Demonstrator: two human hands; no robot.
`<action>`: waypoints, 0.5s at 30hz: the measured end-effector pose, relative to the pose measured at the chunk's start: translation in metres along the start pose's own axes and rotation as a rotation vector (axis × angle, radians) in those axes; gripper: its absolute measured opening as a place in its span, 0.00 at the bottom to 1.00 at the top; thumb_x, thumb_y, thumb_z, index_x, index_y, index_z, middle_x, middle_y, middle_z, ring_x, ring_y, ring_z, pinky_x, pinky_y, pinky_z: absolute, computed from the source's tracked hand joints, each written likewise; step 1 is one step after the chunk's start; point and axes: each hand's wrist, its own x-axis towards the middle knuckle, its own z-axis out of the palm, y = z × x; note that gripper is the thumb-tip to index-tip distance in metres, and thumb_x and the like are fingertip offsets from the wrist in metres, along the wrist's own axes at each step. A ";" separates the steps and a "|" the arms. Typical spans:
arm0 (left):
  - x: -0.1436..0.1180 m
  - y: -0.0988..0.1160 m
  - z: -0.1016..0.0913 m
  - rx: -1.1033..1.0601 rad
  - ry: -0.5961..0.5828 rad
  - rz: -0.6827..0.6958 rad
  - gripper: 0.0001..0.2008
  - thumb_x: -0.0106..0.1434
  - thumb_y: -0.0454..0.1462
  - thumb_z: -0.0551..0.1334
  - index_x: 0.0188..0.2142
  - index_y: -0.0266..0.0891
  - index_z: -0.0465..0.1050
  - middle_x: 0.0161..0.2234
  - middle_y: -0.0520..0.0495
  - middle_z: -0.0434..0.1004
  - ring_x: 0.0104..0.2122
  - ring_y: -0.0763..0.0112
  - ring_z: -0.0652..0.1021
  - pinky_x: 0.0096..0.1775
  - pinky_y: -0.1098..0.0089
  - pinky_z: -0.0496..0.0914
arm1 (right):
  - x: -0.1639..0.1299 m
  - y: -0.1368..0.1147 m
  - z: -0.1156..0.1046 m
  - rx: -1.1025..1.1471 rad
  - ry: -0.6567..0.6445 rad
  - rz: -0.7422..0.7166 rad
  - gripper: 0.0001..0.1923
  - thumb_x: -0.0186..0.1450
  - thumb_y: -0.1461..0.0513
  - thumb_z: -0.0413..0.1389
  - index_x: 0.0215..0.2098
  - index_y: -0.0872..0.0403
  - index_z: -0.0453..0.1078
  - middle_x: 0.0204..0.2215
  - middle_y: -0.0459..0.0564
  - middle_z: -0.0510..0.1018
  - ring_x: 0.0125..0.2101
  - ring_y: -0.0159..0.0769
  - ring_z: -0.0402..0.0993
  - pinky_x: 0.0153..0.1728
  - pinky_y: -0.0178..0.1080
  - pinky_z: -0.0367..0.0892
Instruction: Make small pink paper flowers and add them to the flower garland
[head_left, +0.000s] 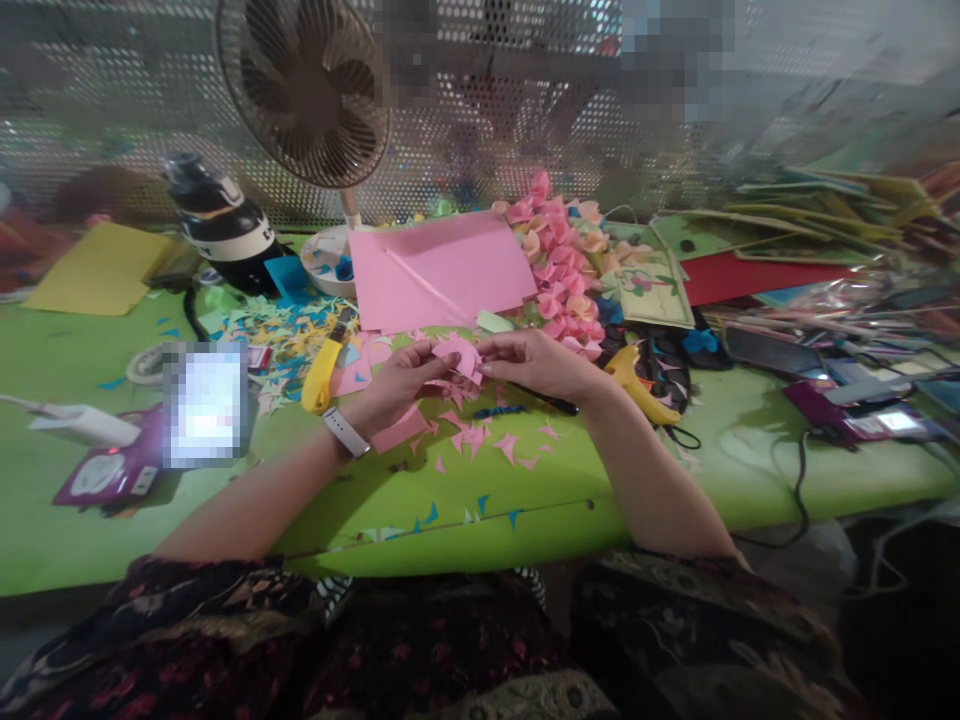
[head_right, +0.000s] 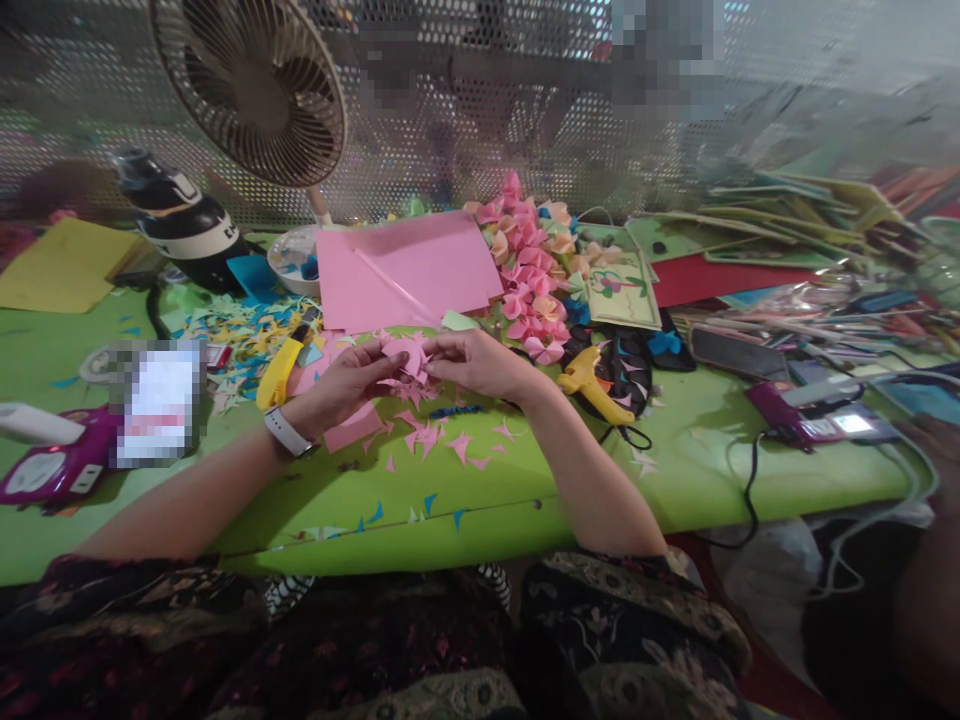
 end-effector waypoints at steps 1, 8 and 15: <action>0.000 0.000 0.000 0.005 0.002 0.006 0.17 0.53 0.45 0.74 0.35 0.37 0.75 0.31 0.49 0.81 0.30 0.73 0.81 0.30 0.75 0.73 | 0.000 0.000 0.000 -0.009 0.000 -0.002 0.14 0.65 0.57 0.58 0.47 0.51 0.77 0.38 0.47 0.82 0.38 0.35 0.78 0.42 0.39 0.72; 0.000 -0.003 -0.001 0.054 0.013 0.049 0.18 0.53 0.44 0.74 0.38 0.36 0.75 0.32 0.49 0.81 0.30 0.74 0.80 0.31 0.74 0.74 | 0.000 0.000 0.001 -0.050 0.007 0.007 0.13 0.65 0.58 0.56 0.46 0.51 0.77 0.38 0.46 0.83 0.36 0.34 0.78 0.39 0.37 0.72; -0.003 -0.001 0.002 0.164 0.053 0.058 0.19 0.53 0.46 0.74 0.35 0.35 0.76 0.31 0.48 0.81 0.29 0.73 0.80 0.33 0.72 0.74 | 0.001 -0.002 0.005 -0.081 0.063 0.026 0.13 0.63 0.58 0.58 0.43 0.52 0.78 0.35 0.47 0.82 0.34 0.34 0.77 0.37 0.37 0.71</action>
